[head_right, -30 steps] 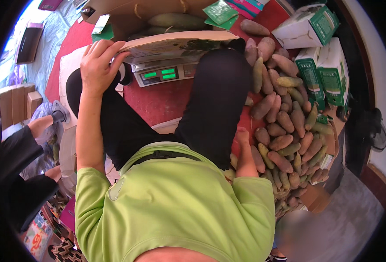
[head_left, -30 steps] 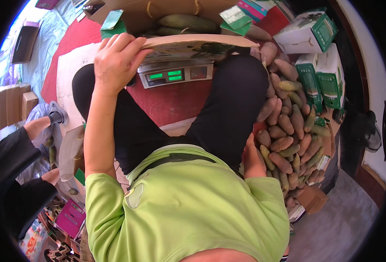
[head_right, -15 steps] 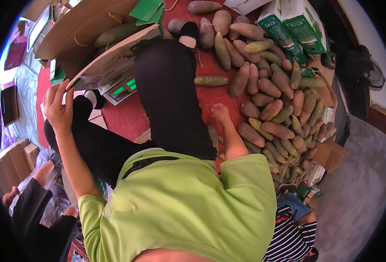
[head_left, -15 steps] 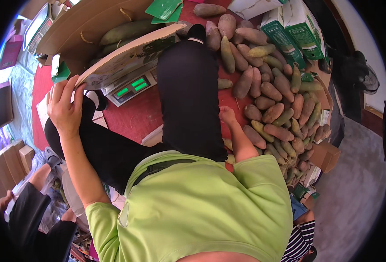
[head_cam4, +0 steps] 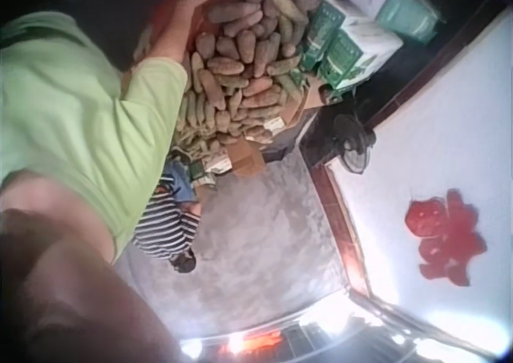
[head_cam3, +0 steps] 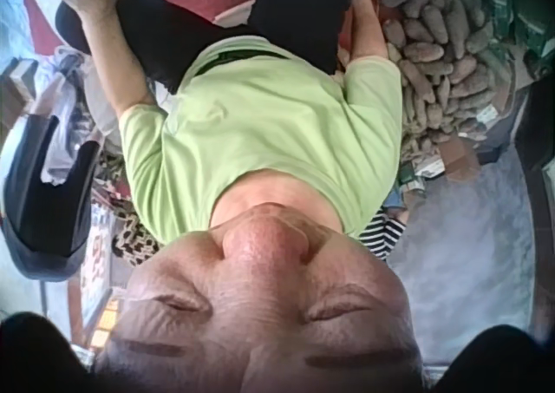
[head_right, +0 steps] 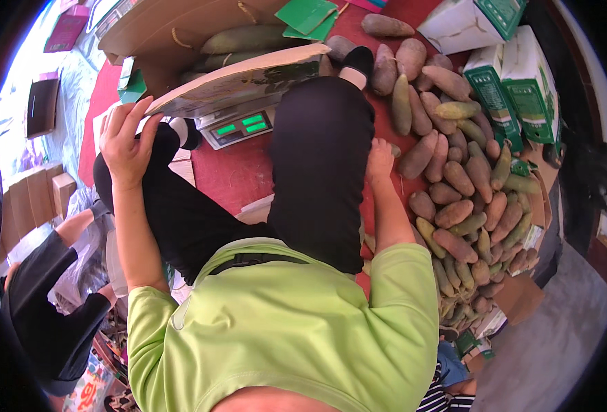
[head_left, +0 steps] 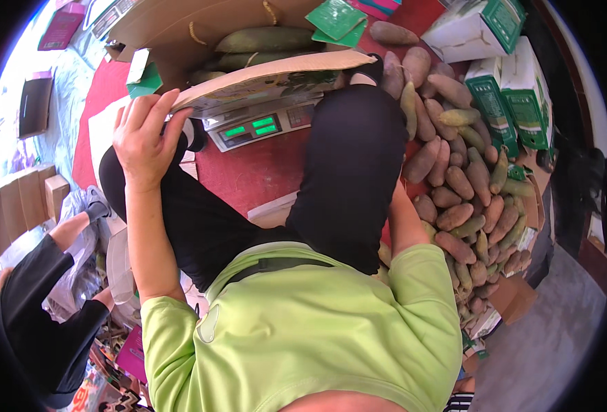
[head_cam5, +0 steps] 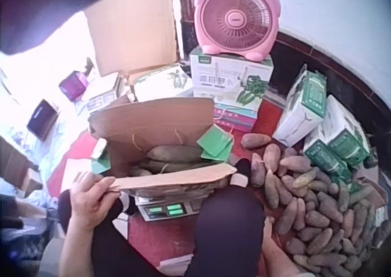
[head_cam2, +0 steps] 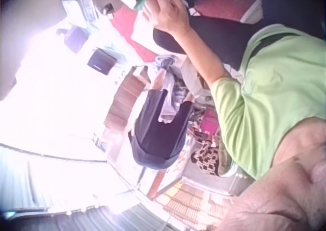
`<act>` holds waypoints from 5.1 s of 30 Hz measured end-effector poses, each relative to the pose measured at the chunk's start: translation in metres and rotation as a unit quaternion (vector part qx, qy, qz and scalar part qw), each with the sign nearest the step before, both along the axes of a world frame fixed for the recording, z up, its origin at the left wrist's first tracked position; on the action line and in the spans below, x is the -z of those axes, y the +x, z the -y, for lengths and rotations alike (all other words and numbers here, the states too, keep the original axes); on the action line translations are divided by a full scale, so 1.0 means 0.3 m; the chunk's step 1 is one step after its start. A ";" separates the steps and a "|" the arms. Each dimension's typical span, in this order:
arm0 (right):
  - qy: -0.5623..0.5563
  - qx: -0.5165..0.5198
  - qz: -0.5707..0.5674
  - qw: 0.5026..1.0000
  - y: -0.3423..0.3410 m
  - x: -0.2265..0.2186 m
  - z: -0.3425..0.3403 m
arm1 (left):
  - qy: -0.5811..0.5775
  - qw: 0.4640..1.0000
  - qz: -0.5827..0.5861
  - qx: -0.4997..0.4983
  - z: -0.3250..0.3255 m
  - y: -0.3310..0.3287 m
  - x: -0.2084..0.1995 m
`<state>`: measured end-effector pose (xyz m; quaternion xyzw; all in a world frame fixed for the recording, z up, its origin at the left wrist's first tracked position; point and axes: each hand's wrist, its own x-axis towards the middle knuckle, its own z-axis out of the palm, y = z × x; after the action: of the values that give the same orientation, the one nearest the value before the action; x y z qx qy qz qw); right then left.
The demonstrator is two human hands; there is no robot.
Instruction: Sort and pack radishes into cardboard boxes for shipping.
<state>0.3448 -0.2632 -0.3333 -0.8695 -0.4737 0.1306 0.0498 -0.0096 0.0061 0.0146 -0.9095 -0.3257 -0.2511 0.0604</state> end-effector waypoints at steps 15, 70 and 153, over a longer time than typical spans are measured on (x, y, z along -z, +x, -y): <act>0.113 0.168 -0.193 0.960 0.063 0.238 -0.057 | -0.020 1.000 -0.001 0.019 -0.010 -0.010 0.004; 0.285 -0.290 -0.190 0.894 -0.312 -1.235 -0.939 | 0.008 0.998 0.070 -0.002 -0.026 -0.126 0.030; 0.247 -0.023 -0.341 0.907 0.242 -0.801 -1.144 | -0.435 0.872 -0.195 -0.111 1.294 -0.722 0.287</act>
<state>0.4174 0.0799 -0.0929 -0.7207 -0.4651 0.2990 0.4181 -0.2261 -0.3822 -0.0717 -0.8322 -0.4821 0.1070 -0.2520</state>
